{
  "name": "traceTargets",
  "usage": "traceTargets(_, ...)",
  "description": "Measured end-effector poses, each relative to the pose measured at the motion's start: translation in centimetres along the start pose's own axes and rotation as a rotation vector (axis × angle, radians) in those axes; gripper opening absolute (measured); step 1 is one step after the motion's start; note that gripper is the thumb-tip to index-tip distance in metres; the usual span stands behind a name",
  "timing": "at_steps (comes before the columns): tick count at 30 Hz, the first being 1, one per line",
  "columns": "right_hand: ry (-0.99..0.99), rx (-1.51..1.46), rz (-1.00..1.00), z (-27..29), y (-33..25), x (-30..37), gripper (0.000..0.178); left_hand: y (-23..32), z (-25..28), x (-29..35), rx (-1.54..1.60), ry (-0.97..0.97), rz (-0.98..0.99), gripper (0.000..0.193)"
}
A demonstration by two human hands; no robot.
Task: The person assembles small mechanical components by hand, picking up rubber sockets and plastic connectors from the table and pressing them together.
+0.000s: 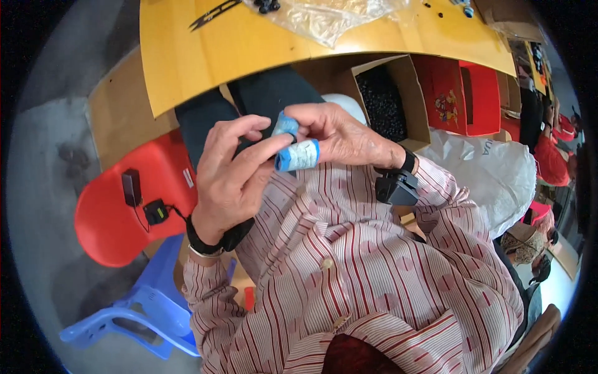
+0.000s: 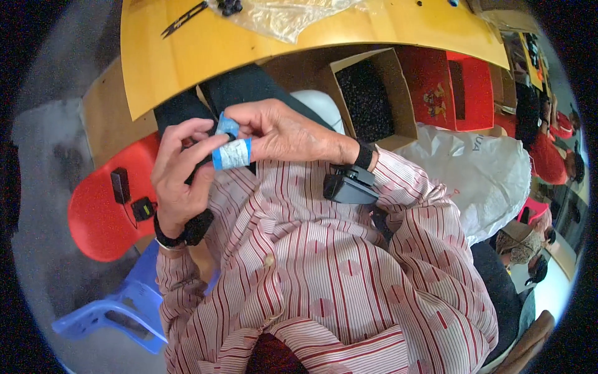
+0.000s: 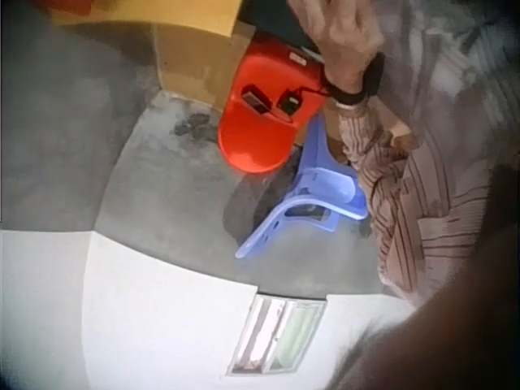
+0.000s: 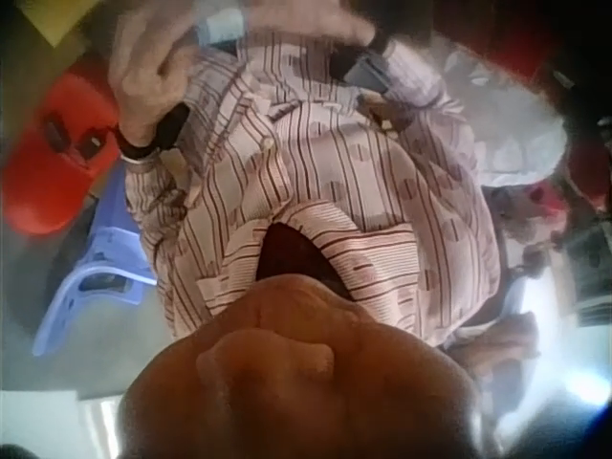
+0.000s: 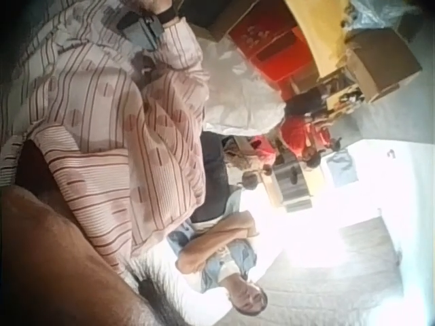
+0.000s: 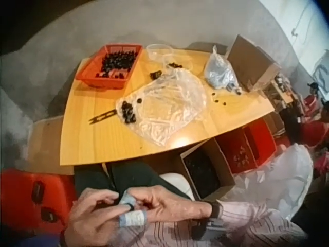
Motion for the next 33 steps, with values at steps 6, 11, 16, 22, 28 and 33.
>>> traceTargets(6,-0.001,-0.042,-0.047,1.3,-0.3,-0.9,0.023,-0.2,-0.5,-2.6,-0.001,0.078,-0.115,0.033)
traceTargets(11,0.006,-0.123,-0.03,3.6,-0.7,-1.0,0.02,0.0,-2.0,-4.5,0.02,0.174,-0.127,0.033)
traceTargets(16,0.094,-0.185,-0.067,5.4,-1.7,-1.6,0.024,0.4,-2.5,-7.1,0.01,0.13,-0.047,0.026)
traceTargets(22,0.206,-0.041,-0.194,8.7,-1.6,-1.5,0.02,-0.4,-4.3,-9.7,0.028,0.13,-0.086,0.025)
traceTargets(28,0.293,0.12,-0.377,10.2,-2.8,-1.1,0.014,-1.5,-6.1,-10.5,0.037,0.112,-0.075,0.025)
traceTargets(33,0.366,0.435,-0.441,11.4,-3.7,-0.6,0.017,-2.0,-7.1,-11.0,0.021,0.101,-0.041,0.024)
Point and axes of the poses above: each hand's wrist, its own x-axis away from the middle knuckle, its own z-axis out of the back of the hand, y = z × x, the point moved 6 cm from there along -x, towards the middle knuckle, and after that the axes turned 14 degrees about z, right-handed, at the moved point
